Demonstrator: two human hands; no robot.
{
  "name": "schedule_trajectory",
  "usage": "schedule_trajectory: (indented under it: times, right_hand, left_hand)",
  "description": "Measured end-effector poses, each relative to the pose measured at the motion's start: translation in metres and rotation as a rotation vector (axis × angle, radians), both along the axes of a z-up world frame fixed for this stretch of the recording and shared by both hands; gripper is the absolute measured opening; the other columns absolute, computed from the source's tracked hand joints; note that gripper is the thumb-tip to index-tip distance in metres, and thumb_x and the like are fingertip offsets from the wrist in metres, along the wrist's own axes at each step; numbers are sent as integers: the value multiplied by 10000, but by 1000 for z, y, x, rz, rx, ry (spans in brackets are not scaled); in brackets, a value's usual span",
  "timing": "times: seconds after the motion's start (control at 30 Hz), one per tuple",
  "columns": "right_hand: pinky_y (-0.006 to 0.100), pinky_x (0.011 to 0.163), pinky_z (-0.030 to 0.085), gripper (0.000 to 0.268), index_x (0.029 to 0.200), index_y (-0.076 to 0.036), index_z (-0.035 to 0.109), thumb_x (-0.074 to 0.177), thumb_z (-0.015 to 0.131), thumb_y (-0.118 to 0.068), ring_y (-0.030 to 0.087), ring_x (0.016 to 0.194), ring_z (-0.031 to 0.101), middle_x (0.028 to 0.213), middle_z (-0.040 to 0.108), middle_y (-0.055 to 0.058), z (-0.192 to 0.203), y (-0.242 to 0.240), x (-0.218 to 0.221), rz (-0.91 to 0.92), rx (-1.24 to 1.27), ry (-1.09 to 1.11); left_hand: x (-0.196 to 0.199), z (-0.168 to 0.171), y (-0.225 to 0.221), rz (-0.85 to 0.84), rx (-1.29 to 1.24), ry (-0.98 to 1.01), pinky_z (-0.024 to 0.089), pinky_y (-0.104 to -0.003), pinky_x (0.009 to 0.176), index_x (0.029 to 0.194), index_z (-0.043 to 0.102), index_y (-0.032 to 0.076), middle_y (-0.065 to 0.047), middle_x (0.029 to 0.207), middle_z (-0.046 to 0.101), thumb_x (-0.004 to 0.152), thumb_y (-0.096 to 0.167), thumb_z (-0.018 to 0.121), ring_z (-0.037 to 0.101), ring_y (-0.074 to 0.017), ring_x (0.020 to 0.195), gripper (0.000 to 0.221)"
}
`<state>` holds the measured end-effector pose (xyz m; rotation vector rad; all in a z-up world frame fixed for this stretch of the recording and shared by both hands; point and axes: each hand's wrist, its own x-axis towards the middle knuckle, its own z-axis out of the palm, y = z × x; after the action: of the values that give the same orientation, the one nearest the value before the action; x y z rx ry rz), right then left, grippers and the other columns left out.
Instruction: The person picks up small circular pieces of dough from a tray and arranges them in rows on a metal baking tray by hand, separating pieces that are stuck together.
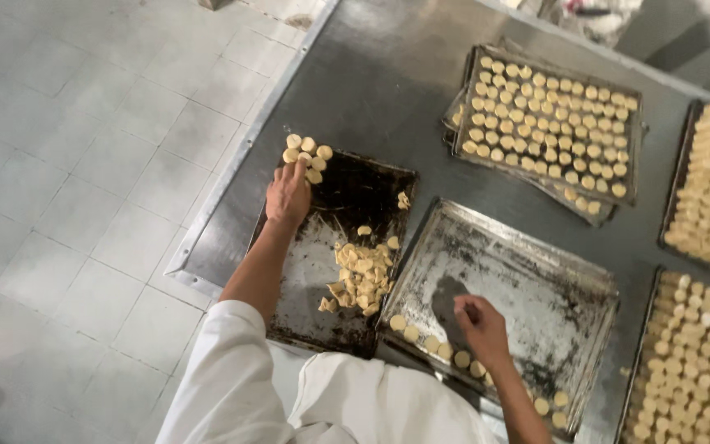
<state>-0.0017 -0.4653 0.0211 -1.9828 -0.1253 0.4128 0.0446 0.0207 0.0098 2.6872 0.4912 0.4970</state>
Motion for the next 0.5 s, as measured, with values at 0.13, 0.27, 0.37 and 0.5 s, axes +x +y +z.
schedule_trajectory:
  times: [0.13,0.27,0.37,0.5]
  right_hand:
    - [233,702,518,206,1129,-31,691,937,687,-106,57,804,623,915,690,-15,15,25,10,123,64,45]
    - [268,682,515,210,1147,-51,697,943,672,-96,115,789,621,939,686,45,37,55,11,212,-1,74]
    - [280,737,588,217,1146,-74,686,934,656,-107,135,852,692,1028,717,54,49,71,13,293,-92,83]
    - [317,791,605,120,1031,-39,674,943,678,-120,181,909,709,1119,732,77,54,86,19,378,-73,26]
  left_hand:
    - [3,-3,5,56,-171,165,532,-509,867,1465,390,14,-190,1197,626,992,164,607,636,-392,1079,541]
    - [2,-3,12,3,-98,153,543,-510,819,1380,440,35,-199,1149,637,970,149,612,660,-402,1018,459]
    - [1,-8,10,-50,-27,43,550,-510,777,1252,491,52,-203,1128,643,906,133,635,668,-408,993,384]
    - [-2,-6,3,-36,-43,60,543,-529,759,1211,506,74,-186,1107,653,920,163,643,676,-408,956,334]
